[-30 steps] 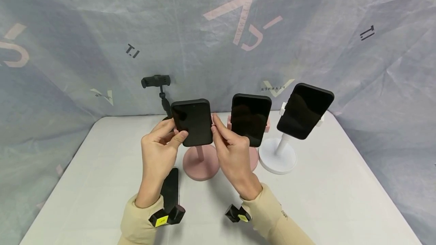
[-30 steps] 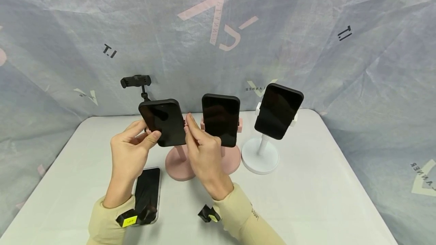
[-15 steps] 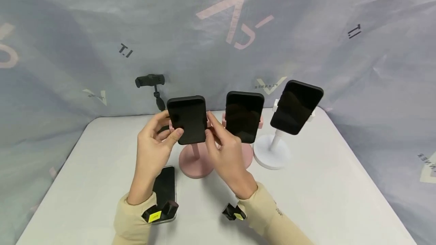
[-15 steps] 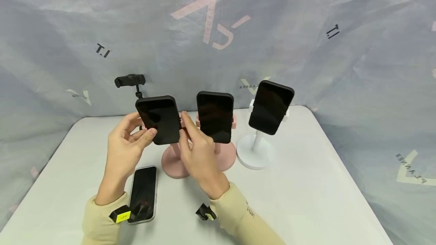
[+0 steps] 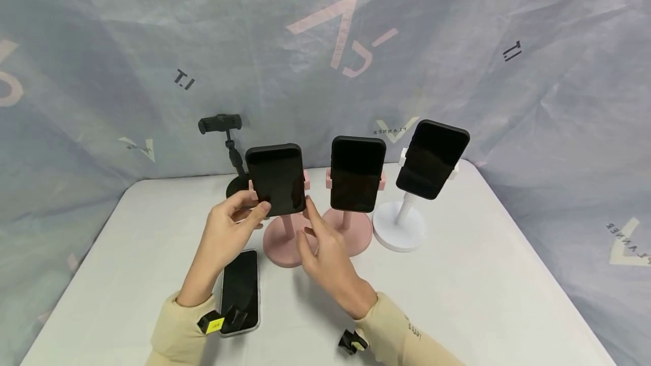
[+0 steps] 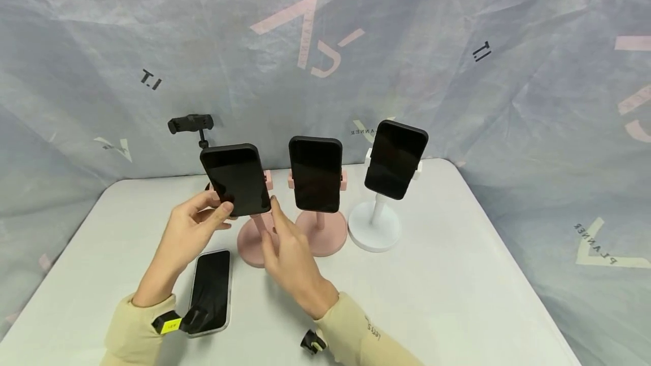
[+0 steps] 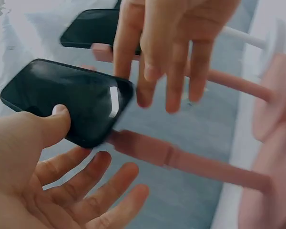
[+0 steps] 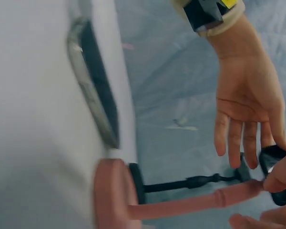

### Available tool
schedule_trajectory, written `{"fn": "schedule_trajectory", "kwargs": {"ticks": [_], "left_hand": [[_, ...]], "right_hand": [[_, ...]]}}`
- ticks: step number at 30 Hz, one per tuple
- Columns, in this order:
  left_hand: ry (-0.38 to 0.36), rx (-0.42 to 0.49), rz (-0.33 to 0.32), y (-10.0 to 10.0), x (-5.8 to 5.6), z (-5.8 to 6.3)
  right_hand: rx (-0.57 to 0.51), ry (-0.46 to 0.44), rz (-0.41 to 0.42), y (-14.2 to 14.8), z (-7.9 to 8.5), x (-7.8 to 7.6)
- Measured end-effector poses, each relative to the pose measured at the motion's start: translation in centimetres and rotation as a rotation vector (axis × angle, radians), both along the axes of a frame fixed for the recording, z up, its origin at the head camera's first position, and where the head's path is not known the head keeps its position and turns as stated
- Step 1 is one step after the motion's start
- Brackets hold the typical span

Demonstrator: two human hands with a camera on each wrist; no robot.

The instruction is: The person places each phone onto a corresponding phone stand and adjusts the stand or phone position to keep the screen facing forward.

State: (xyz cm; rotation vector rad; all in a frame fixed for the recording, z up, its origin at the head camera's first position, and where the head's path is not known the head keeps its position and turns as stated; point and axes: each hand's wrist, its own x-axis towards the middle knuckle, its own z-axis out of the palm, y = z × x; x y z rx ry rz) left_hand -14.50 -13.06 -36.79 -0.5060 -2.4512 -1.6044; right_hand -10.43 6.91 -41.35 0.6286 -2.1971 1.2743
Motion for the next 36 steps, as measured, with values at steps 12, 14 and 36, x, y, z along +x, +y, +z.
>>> {"fn": "schedule_trajectory", "kwargs": {"ticks": [12,14,36], "left_hand": [[0.058,-0.301,-0.001,-1.9,0.1,-4.3],[0.061,-0.318,0.007,-2.5,-0.1,-4.9],[-0.146,-0.232,0.138,-4.7,-9.1,-2.0]], "right_hand": [[0.177,-0.087,0.027,-0.4,-3.1,1.6],[0.208,-0.098,0.074,-1.1,-3.5,1.7],[0.766,-0.118,0.037,-11.3,-4.8,-5.3]]}}
